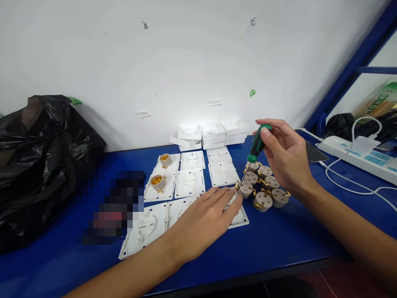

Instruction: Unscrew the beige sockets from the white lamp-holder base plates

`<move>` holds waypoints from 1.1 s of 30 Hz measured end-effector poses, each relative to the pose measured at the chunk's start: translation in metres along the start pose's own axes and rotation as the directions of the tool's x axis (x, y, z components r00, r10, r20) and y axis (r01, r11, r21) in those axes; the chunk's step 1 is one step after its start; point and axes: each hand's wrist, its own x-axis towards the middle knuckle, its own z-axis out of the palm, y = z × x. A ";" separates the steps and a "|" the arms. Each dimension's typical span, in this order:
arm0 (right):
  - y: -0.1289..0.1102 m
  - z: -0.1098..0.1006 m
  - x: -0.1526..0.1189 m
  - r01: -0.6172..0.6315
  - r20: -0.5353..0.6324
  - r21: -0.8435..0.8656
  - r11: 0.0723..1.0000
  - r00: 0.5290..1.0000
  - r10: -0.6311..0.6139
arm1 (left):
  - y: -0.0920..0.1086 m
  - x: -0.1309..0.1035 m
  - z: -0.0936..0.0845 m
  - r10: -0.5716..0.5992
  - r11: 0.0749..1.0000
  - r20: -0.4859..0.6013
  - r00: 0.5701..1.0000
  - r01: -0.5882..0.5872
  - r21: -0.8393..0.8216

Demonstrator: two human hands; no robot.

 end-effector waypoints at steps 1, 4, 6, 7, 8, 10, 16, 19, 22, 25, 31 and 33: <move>0.000 0.000 0.000 0.001 0.000 0.004 1.000 1.000 -0.001 | 0.001 0.000 0.001 0.043 0.997 -0.002 0.999 -0.043 0.062; 0.000 0.001 -0.002 0.002 0.013 -0.007 1.000 1.000 -0.002 | -0.001 0.001 -0.005 0.073 0.985 0.002 0.997 -0.072 0.154; 0.001 0.002 -0.003 -0.004 0.025 -0.009 1.000 1.000 0.005 | -0.009 0.000 -0.013 0.010 0.986 -0.024 1.000 -0.006 0.164; 0.001 0.002 -0.004 -0.010 0.029 -0.005 1.000 1.000 0.010 | -0.015 -0.002 -0.019 -0.043 0.984 -0.032 0.999 0.048 0.173; 0.001 0.003 -0.005 -0.020 0.034 0.002 1.000 0.999 0.020 | -0.023 -0.005 -0.025 -0.117 0.971 -0.040 0.992 0.123 0.204; 0.000 0.005 -0.006 -0.047 0.047 0.026 0.999 0.998 0.046 | -0.039 -0.016 -0.038 -0.285 0.898 -0.061 0.957 0.289 0.331; -0.001 0.009 -0.011 -0.052 0.105 0.054 0.997 0.993 0.046 | -0.073 -0.056 -0.055 -0.581 0.682 0.075 0.810 0.435 0.588; -0.001 0.009 -0.012 -0.019 0.126 0.036 0.999 0.992 0.014 | -0.077 -0.065 -0.052 -0.584 0.702 0.064 0.809 0.464 0.540; -0.003 0.011 -0.013 0.000 0.150 0.047 0.999 0.989 -0.007 | -0.075 -0.066 -0.054 -0.606 0.693 -0.018 0.796 0.538 0.480; -0.004 0.014 -0.014 -0.011 0.166 0.044 0.999 0.986 0.004 | -0.066 -0.061 -0.064 -0.628 0.689 -0.142 0.765 0.631 0.356; -0.004 0.015 -0.015 0.001 0.173 0.046 0.999 0.985 -0.008 | -0.045 -0.031 -0.063 -0.563 0.825 -0.135 0.816 0.564 -0.030; -0.003 0.015 -0.014 0.003 0.166 0.042 0.999 0.986 -0.010 | -0.045 -0.022 -0.053 -0.547 0.835 -0.099 0.831 0.534 -0.136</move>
